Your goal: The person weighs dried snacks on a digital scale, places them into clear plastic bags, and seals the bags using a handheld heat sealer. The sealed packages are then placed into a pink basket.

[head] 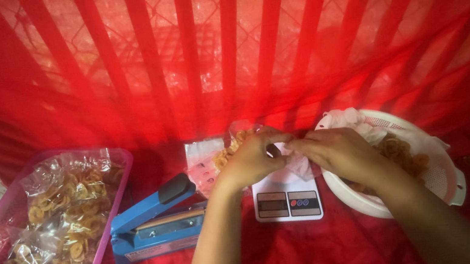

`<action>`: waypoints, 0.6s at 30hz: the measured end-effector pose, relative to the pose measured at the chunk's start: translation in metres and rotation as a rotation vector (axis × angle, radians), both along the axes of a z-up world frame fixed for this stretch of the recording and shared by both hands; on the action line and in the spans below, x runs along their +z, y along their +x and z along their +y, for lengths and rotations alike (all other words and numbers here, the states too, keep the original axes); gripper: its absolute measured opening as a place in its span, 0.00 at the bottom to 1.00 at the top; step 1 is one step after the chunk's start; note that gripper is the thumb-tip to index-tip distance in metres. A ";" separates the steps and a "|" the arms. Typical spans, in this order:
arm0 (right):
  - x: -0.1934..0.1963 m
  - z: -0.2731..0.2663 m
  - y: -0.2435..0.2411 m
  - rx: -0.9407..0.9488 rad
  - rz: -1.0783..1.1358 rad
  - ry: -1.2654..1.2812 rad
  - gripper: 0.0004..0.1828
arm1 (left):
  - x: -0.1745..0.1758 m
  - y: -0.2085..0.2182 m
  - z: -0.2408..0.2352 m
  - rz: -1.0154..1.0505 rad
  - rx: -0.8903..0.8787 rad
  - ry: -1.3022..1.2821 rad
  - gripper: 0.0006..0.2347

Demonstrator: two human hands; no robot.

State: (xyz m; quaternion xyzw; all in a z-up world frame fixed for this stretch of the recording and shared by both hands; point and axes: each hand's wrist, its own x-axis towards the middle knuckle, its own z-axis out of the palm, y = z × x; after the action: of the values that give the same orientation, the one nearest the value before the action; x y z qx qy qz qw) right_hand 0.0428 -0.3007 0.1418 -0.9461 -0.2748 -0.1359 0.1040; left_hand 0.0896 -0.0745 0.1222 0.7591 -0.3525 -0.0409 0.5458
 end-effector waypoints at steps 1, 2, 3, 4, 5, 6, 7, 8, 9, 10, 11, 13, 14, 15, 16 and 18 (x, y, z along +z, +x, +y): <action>-0.002 -0.003 0.001 0.035 0.024 0.080 0.19 | 0.000 -0.001 -0.001 -0.019 0.006 0.018 0.19; -0.005 -0.008 0.001 0.069 0.049 0.161 0.18 | 0.000 -0.001 -0.002 -0.036 0.021 0.017 0.20; -0.009 -0.014 0.003 0.103 0.072 0.243 0.18 | 0.000 -0.001 -0.002 -0.053 0.035 0.016 0.20; -0.011 -0.026 0.005 0.096 0.088 0.325 0.18 | 0.001 -0.001 -0.003 -0.070 0.048 0.016 0.20; -0.011 -0.045 0.007 0.089 0.105 0.407 0.19 | 0.001 -0.002 -0.002 -0.093 0.059 0.029 0.19; -0.013 -0.065 0.008 0.082 0.123 0.489 0.19 | 0.001 -0.002 0.001 -0.116 0.069 0.042 0.19; -0.016 -0.086 0.008 -0.034 0.160 0.591 0.18 | 0.002 -0.004 0.002 -0.137 0.084 0.050 0.19; -0.020 -0.107 0.007 -0.153 0.196 0.690 0.17 | 0.002 -0.006 0.003 -0.117 0.136 0.023 0.19; -0.026 -0.124 0.011 -0.327 0.275 0.527 0.15 | 0.003 -0.007 0.003 -0.102 0.188 -0.002 0.19; -0.033 -0.141 0.014 -0.499 0.350 0.361 0.14 | 0.005 -0.008 0.004 -0.087 0.240 -0.028 0.18; -0.038 -0.157 0.017 -0.670 0.418 0.191 0.13 | 0.007 -0.009 0.004 -0.089 0.242 -0.023 0.19; -0.064 -0.168 0.017 -0.516 0.410 0.166 0.11 | 0.009 -0.011 0.002 -0.093 0.244 -0.013 0.19; -0.074 -0.172 0.017 -0.440 0.406 0.154 0.11 | 0.009 -0.012 -0.001 -0.131 0.229 0.013 0.18; -0.083 -0.175 0.017 -0.420 0.370 0.151 0.13 | 0.008 -0.015 -0.002 -0.167 0.215 0.043 0.17; -0.092 -0.173 0.019 -0.399 0.334 0.148 0.15 | 0.007 -0.016 -0.005 -0.202 0.200 0.072 0.16; -0.104 -0.167 0.021 -0.420 0.332 0.086 0.16 | 0.006 -0.018 -0.009 -0.204 0.163 0.087 0.17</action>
State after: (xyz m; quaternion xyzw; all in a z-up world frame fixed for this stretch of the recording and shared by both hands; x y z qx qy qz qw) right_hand 0.0638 -0.4680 0.0378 -0.9864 -0.0455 -0.0088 0.1574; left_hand 0.0720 -0.0835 0.1286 0.8084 -0.3412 0.0655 0.4752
